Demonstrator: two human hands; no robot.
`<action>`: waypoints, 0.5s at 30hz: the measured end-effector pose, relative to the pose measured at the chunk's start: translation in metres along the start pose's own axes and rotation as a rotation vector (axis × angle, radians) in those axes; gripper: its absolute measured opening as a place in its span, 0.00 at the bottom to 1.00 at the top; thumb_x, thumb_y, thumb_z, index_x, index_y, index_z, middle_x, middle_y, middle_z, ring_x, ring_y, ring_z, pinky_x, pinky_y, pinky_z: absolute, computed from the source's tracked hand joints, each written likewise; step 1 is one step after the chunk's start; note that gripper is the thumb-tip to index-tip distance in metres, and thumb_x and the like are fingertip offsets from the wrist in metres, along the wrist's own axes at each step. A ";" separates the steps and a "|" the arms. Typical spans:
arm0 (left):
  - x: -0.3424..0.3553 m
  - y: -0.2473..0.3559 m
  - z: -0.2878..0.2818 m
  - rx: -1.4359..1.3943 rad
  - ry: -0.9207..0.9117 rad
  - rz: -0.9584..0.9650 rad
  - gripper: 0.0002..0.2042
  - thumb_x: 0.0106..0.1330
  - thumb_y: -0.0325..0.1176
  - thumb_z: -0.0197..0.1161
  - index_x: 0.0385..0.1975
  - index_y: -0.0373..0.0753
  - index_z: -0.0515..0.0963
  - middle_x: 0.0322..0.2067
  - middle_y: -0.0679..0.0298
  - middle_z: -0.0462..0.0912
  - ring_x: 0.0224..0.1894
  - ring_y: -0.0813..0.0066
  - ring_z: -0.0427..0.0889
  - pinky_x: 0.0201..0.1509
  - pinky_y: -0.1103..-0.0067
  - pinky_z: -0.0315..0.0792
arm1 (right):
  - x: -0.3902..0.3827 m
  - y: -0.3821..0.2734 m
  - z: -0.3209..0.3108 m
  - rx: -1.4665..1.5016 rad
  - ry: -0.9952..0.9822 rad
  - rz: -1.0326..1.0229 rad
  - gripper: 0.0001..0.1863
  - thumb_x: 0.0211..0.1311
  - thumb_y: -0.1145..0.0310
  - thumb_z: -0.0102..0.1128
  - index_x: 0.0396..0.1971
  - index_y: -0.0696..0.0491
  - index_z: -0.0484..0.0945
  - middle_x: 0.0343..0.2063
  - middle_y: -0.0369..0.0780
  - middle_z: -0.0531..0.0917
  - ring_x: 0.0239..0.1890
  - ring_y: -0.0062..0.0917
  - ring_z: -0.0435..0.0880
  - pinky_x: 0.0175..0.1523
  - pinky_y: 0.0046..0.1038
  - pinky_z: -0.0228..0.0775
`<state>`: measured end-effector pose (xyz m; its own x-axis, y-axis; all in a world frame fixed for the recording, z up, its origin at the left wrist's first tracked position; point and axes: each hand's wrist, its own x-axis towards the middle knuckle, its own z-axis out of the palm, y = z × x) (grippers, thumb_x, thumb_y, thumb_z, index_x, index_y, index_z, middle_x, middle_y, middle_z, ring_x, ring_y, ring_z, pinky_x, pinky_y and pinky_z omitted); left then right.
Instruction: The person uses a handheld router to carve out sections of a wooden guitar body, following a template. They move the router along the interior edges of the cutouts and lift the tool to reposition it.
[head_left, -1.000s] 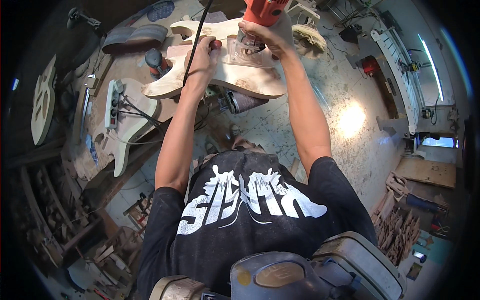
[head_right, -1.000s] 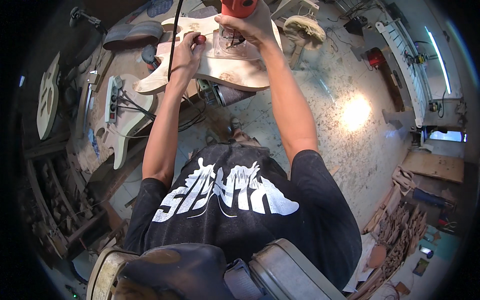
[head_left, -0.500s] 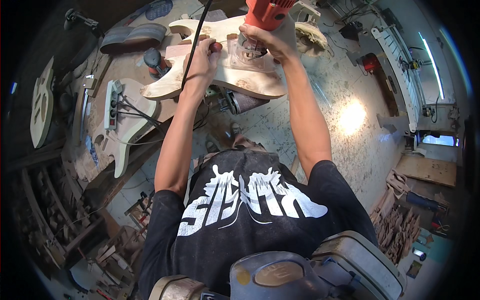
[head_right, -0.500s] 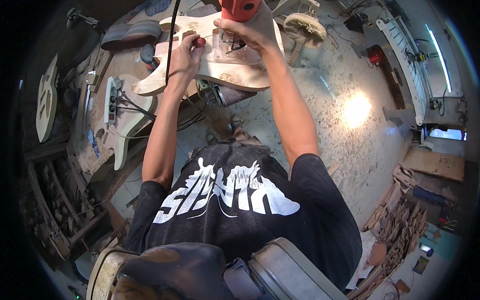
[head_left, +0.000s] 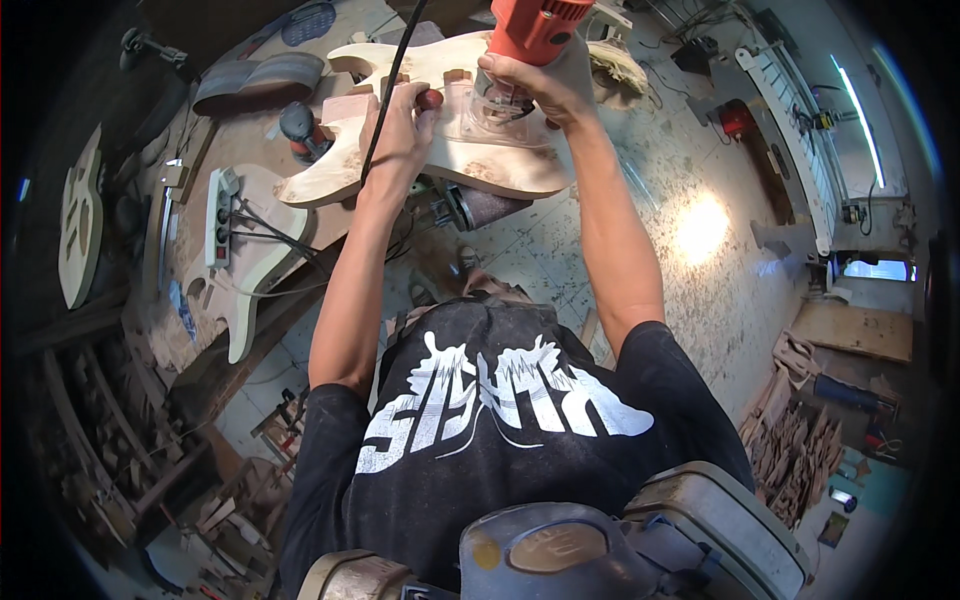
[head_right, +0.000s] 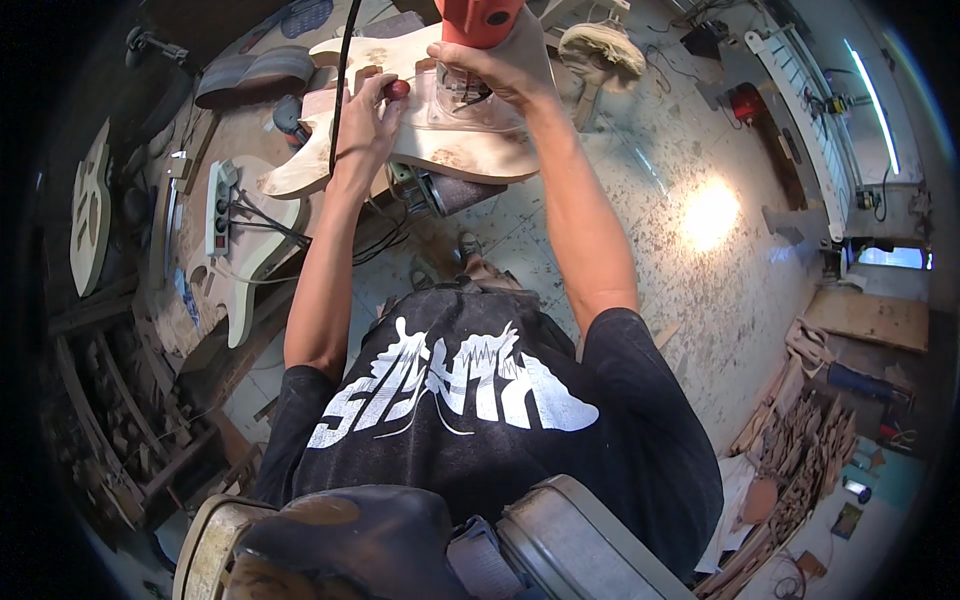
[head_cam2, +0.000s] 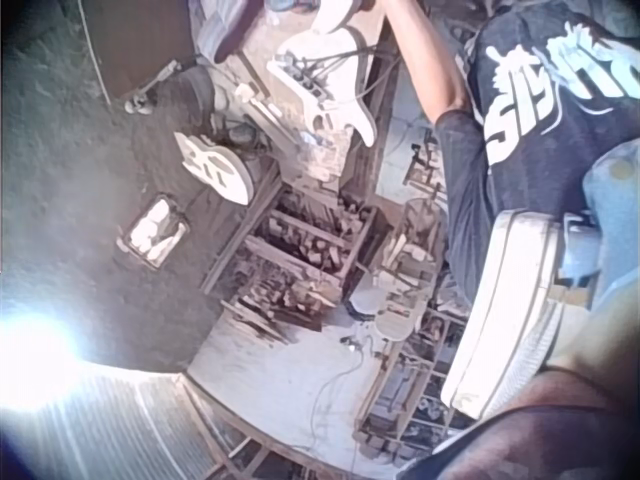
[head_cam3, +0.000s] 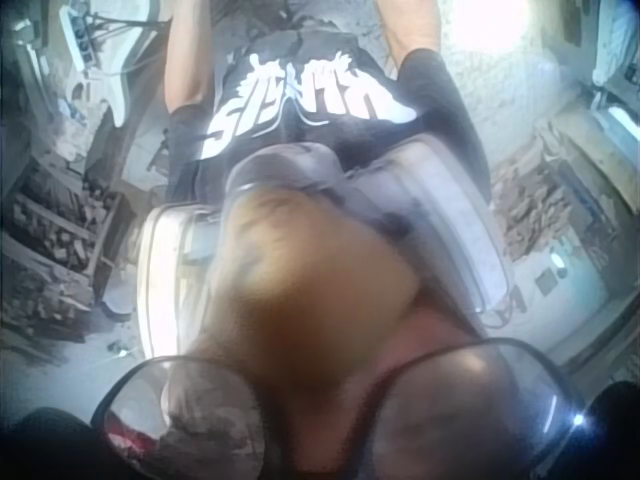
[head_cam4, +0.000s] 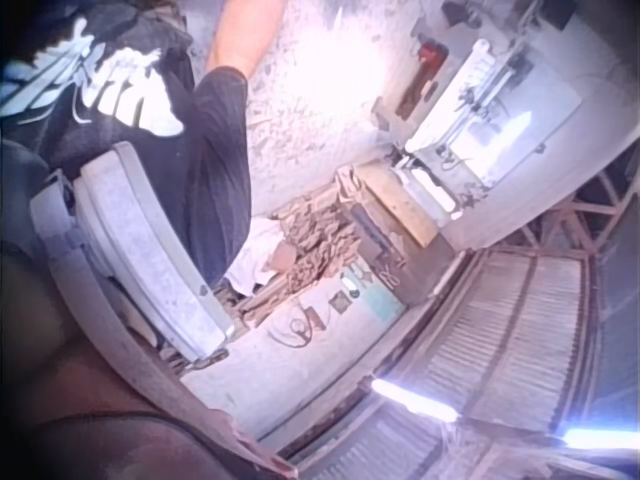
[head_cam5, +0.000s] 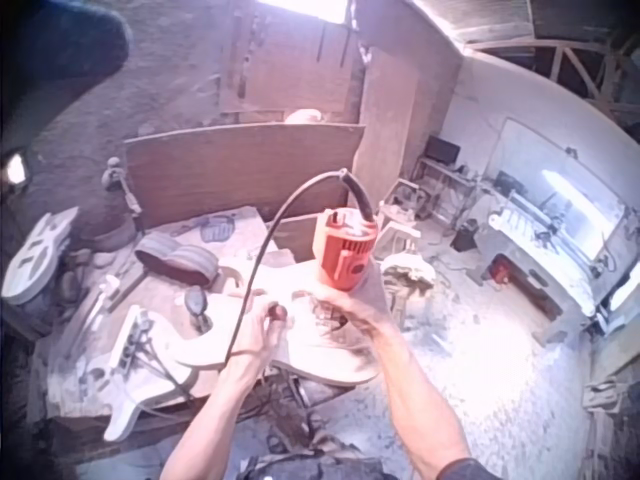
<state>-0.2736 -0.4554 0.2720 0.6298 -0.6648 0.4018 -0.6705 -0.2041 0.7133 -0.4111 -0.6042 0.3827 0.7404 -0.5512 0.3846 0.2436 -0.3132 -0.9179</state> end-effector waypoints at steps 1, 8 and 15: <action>0.000 0.000 0.001 -0.037 -0.014 0.006 0.16 0.67 0.28 0.67 0.54 0.36 0.79 0.46 0.47 0.87 0.52 0.51 0.87 0.55 0.66 0.79 | 0.000 0.001 -0.002 -0.018 0.006 -0.004 0.18 0.50 0.70 0.79 0.40 0.59 0.83 0.33 0.38 0.88 0.33 0.21 0.87 0.39 0.24 0.81; 0.002 0.000 0.005 -0.032 -0.024 0.009 0.17 0.67 0.29 0.68 0.54 0.37 0.79 0.46 0.46 0.87 0.54 0.50 0.86 0.57 0.66 0.78 | 0.002 0.007 -0.011 -0.142 0.051 -0.058 0.21 0.46 0.66 0.83 0.37 0.58 0.82 0.30 0.35 0.86 0.29 0.18 0.85 0.36 0.23 0.80; 0.015 0.014 0.007 -0.031 -0.016 0.050 0.16 0.69 0.31 0.67 0.55 0.35 0.79 0.47 0.47 0.87 0.53 0.53 0.87 0.57 0.66 0.78 | 0.014 -0.005 -0.020 -0.080 0.060 -0.019 0.22 0.46 0.68 0.81 0.41 0.57 0.81 0.32 0.36 0.86 0.31 0.19 0.85 0.37 0.24 0.80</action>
<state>-0.2759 -0.4732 0.2841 0.5892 -0.6849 0.4287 -0.6883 -0.1476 0.7102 -0.4147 -0.6261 0.3943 0.6968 -0.5889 0.4095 0.2047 -0.3839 -0.9004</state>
